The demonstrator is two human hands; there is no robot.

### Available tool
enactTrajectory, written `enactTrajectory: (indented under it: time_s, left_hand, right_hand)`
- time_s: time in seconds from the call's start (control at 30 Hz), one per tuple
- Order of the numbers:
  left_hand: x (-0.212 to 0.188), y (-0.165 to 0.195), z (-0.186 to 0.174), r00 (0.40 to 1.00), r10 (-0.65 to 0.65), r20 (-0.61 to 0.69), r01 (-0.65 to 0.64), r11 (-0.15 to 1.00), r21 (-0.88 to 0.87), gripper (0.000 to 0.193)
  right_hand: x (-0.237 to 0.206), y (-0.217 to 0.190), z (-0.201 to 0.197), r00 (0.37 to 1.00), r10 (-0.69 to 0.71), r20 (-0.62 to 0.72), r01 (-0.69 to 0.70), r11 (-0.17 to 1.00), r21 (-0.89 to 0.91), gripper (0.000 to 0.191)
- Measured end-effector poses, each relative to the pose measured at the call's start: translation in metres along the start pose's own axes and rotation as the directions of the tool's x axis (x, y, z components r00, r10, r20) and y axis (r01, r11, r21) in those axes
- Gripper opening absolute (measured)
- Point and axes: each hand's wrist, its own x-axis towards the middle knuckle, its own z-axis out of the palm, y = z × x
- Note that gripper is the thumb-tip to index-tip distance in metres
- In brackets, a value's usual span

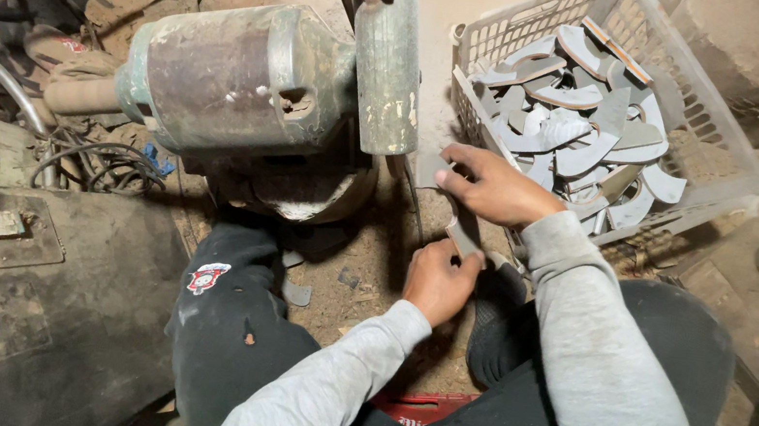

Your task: The person sits at a bench grinder and repeatedly presses curved shoe sole pieces against the rotating wheel to smooth their edges. They handle the pieces one at a time, turning them over to grind different sides, and place finished pieces into a nearby plastic basket.

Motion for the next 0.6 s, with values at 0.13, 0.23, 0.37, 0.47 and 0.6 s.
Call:
enactTrajectory:
  time_s: [0.13, 0.23, 0.37, 0.47, 0.6]
  left_hand:
    - [0.0, -0.001, -0.004, 0.999, 0.005, -0.045, 0.003, 0.987, 0.161, 0.027]
    - [0.008, -0.002, 0.002, 0.993, 0.1, -0.069, -0.098, 0.994, 0.044, 0.027]
    - [0.021, -0.003, 0.0, 0.965, -0.032, 0.26, 0.164, 0.846, -0.508, 0.025]
    - [0.03, -0.002, -0.003, 0.957, 0.002, 0.289, 0.166, 0.816, -0.553, 0.024]
    - [0.037, 0.0, -0.004, 0.956, 0.011, 0.294, 0.174, 0.785, -0.595, 0.024]
  right_hand:
    - [-0.006, -0.006, -0.011, 0.986, 0.161, 0.033, -0.163, 0.984, 0.069, 0.049]
    - [-0.003, -0.02, -0.011, 0.986, 0.165, -0.013, -0.164, 0.982, 0.09, 0.042]
    - [0.01, -0.034, -0.004, 0.985, 0.1, -0.139, -0.086, 0.991, 0.102, 0.033]
    - [0.019, -0.035, -0.004, 0.975, 0.084, -0.207, -0.069, 0.994, 0.082, 0.03]
    - [0.027, -0.035, -0.004, 0.967, 0.066, -0.248, -0.066, 0.998, 0.009, 0.029]
